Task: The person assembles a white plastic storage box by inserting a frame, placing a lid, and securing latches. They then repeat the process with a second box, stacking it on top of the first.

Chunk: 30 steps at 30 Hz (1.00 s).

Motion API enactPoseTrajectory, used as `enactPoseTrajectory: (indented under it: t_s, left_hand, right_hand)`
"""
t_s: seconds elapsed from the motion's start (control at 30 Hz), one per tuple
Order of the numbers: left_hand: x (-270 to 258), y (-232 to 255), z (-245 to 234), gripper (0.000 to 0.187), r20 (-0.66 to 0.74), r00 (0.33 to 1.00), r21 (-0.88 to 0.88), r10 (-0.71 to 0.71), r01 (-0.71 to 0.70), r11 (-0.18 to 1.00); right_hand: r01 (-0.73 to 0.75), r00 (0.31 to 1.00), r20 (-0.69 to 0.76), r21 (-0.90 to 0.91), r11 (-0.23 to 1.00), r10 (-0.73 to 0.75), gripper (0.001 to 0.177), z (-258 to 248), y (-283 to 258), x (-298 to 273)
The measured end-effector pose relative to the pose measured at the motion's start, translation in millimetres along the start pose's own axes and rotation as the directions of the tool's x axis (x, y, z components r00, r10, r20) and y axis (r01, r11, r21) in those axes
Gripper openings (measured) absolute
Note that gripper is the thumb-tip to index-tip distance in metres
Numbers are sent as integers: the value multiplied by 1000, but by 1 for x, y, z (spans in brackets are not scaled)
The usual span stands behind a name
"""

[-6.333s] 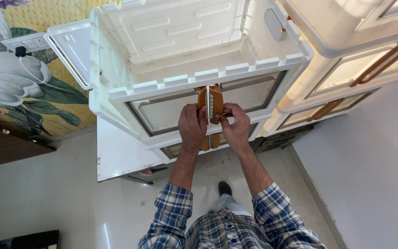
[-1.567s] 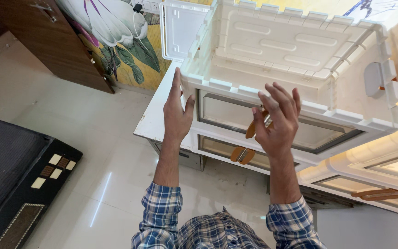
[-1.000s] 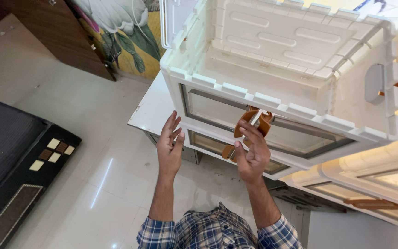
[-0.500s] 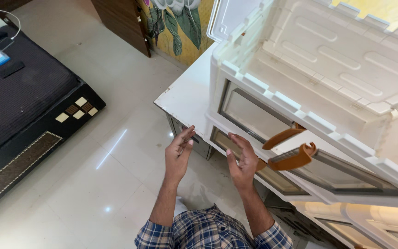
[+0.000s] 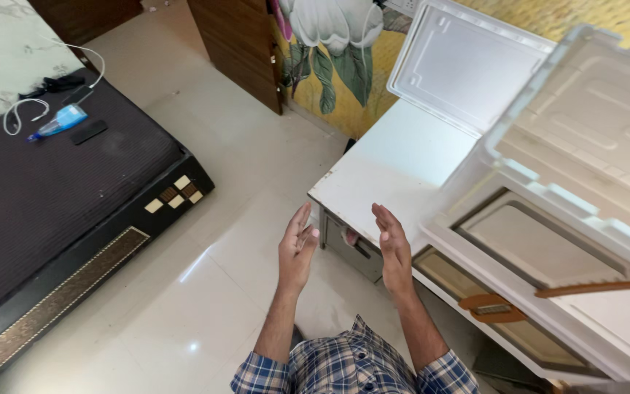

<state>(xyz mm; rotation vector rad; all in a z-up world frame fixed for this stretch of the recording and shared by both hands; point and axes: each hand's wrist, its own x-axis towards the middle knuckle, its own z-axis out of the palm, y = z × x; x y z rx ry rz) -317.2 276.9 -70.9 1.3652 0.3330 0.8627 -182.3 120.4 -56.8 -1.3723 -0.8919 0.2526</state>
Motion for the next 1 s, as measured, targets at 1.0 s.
enactPoseTrajectory:
  t_s: [1.0]
  left_hand:
    - [187,-40,-230,62,-148,985,164,-83,108,981]
  right_hand:
    - [-113,993,-24,98,989,116,62,213,149,219]
